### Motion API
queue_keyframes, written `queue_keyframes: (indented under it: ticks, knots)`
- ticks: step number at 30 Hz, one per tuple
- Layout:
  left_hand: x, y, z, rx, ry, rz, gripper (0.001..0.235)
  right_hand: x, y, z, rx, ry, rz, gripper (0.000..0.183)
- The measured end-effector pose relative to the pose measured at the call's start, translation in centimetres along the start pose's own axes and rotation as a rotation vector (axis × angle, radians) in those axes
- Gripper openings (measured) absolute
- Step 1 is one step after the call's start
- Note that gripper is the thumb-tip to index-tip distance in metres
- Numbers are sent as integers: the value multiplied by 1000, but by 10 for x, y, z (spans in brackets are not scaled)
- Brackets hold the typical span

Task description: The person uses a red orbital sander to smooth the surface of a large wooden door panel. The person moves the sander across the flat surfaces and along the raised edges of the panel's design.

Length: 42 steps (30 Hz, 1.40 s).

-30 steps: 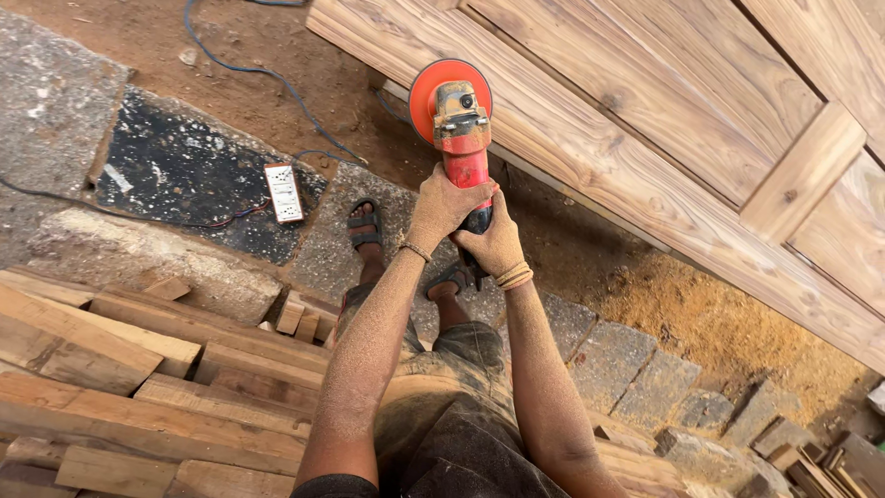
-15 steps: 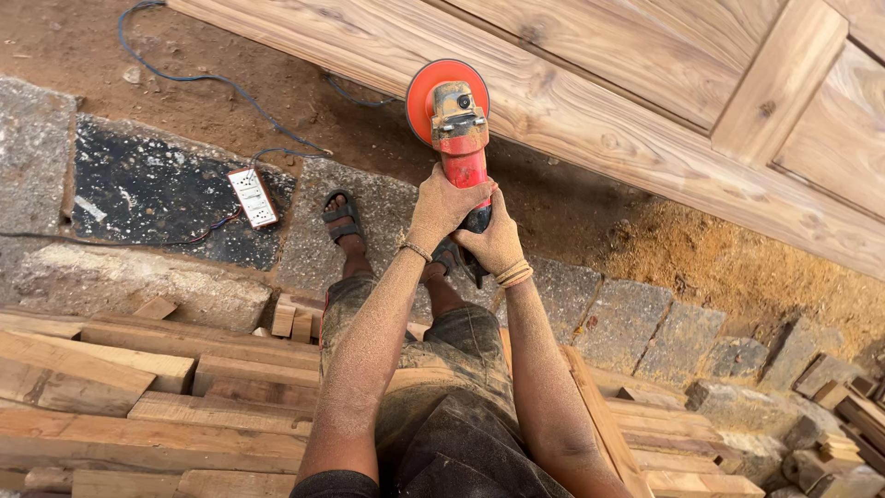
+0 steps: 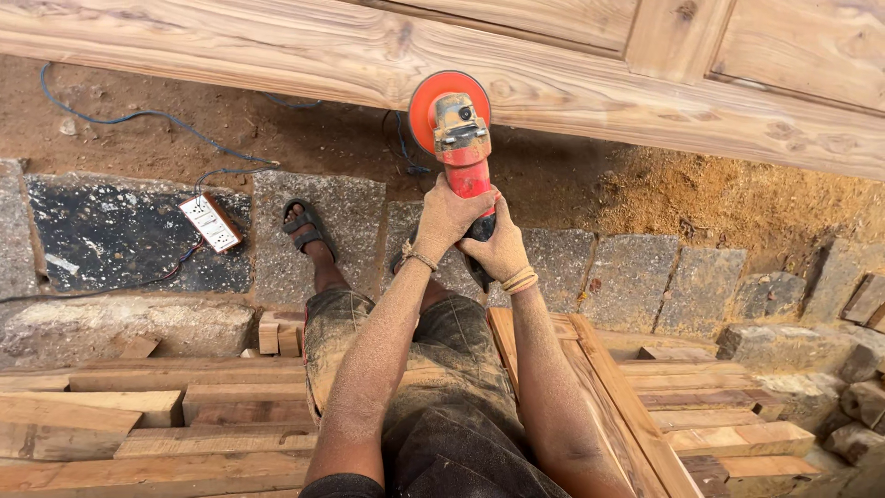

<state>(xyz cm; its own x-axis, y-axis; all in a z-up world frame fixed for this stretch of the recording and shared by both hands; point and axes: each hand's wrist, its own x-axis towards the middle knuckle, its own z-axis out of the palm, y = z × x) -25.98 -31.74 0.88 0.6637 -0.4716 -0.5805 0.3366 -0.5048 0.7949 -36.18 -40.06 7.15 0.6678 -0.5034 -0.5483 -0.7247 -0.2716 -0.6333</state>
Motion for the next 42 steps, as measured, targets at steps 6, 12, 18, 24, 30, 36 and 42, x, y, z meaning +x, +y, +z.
queue_keyframes:
  ticks: [6, 12, 18, 24, 30, 36, 42]
  knots:
    - [-4, 13, 97, 25, -108, 64, 90, -17, 75, -58, 86, 110, 49, 88]
    - [-1, 36, 208, 209, -273, 54, 101, -32, 152, -105, 481, 233, -23, 65]
    - [0, 37, 248, 247, -348, 108, 102, -46, 162, -111, 736, 309, 107, 58]
    - [5, 25, 158, 268, -280, 54, 97, -28, 120, -56, 588, 243, -52, 59]
    - [1, 8, 2, 257, -176, 30, 92, -15, 40, 53, 634, 149, -48, 64]
    - [-6, -11, -130, 210, -65, -93, 87, -10, -42, 138, 540, 35, -76, 65]
    - [6, -41, -253, 145, 44, -68, 91, 10, -140, 213, 437, -99, -68, 71]
